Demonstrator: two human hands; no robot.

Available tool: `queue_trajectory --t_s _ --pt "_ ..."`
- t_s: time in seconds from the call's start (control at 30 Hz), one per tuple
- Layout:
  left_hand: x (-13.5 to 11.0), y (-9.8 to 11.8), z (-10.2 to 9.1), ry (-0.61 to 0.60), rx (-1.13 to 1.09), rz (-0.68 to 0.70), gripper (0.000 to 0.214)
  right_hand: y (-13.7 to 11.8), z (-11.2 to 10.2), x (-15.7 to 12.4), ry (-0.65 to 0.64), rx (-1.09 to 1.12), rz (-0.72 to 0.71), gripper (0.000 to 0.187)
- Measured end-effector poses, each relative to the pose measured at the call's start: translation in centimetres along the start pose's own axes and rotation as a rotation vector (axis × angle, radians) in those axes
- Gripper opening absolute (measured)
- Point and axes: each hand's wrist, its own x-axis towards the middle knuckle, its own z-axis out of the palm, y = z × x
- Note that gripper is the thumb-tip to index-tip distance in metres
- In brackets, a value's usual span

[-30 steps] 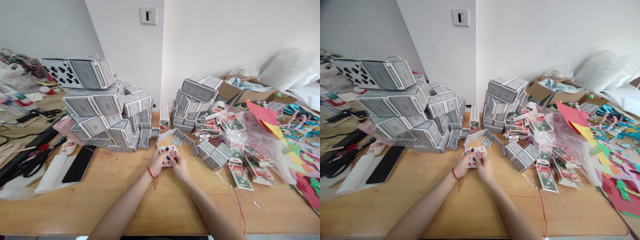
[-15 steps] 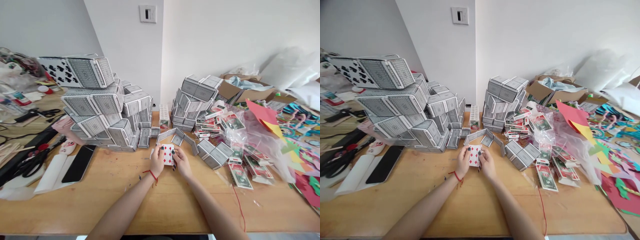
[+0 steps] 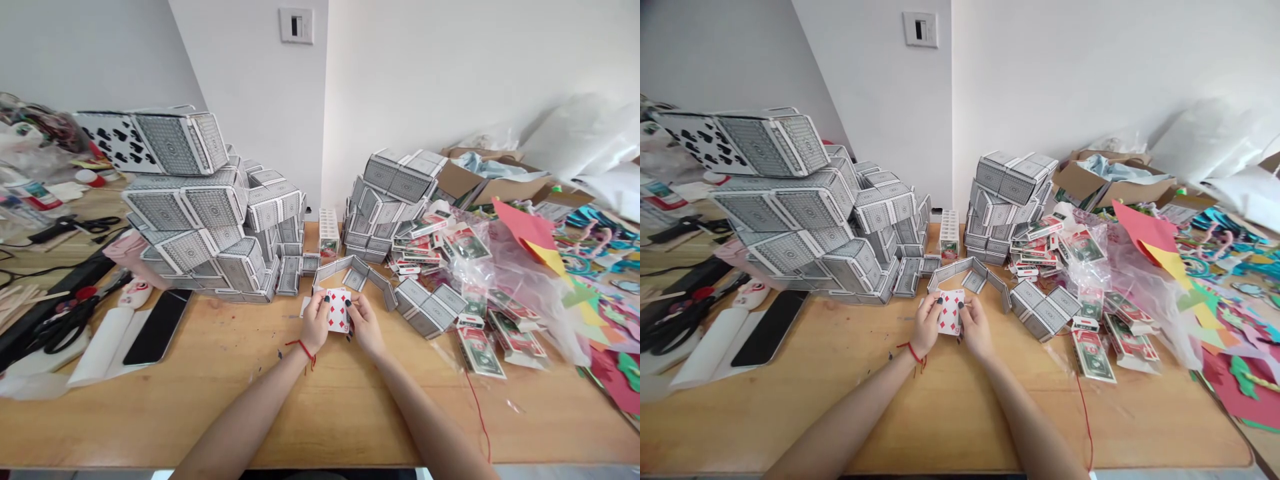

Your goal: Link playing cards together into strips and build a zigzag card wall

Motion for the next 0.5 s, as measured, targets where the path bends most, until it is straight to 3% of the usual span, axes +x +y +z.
queue_trajectory --t_s 0.4,0.5 --pt "0.23 0.02 -0.17 -0.124 -0.174 -0.133 0.013 0.24 -0.63 0.07 0.028 0.082 0.049 0.023" --pt "0.16 0.26 -0.31 -0.126 -0.158 -0.104 0.013 0.36 -0.69 0.13 0.02 0.142 0.074 0.021"
